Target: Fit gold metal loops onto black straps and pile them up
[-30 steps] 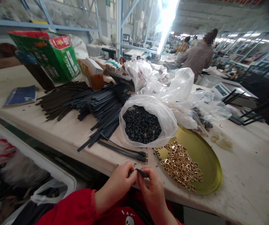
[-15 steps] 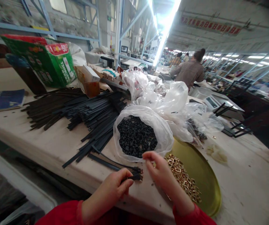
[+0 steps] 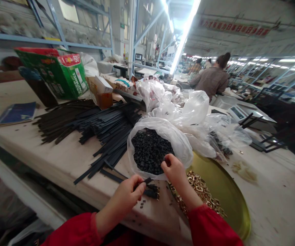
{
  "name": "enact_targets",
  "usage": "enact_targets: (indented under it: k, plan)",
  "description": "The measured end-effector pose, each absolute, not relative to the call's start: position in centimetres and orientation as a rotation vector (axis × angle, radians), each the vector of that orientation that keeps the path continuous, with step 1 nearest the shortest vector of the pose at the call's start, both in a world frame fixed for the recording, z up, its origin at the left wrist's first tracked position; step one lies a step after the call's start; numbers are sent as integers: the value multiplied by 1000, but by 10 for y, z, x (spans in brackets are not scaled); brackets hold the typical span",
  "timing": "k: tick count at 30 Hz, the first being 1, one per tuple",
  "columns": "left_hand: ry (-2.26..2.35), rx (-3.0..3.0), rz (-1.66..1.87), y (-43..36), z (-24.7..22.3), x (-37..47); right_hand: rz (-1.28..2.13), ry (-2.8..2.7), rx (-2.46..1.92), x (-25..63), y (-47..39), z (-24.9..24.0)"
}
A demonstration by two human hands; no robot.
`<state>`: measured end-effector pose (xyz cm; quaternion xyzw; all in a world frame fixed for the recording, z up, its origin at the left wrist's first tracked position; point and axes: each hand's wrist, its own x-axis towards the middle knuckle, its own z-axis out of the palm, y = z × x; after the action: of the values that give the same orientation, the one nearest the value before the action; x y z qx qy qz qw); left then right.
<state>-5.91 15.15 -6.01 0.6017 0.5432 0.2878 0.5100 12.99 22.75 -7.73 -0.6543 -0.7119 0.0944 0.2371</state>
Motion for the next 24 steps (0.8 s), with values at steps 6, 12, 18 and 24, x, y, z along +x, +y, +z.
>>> enact_targets:
  k: [6,12,18,24]
  plan:
    - [1325,1563,795,146,-41,-50,961,-1508,-1350,107,176,-57]
    - [1344,1686,813,134,-35,-53,1094,-1452,-1298,104,151,-51]
    - [1419,1987,800,125,-41,-54,1200,-1327,-1248,100,138,-59]
    - [1456,2084,751,119,-49,-54,1399,-1126,-1190,98,128,-60]
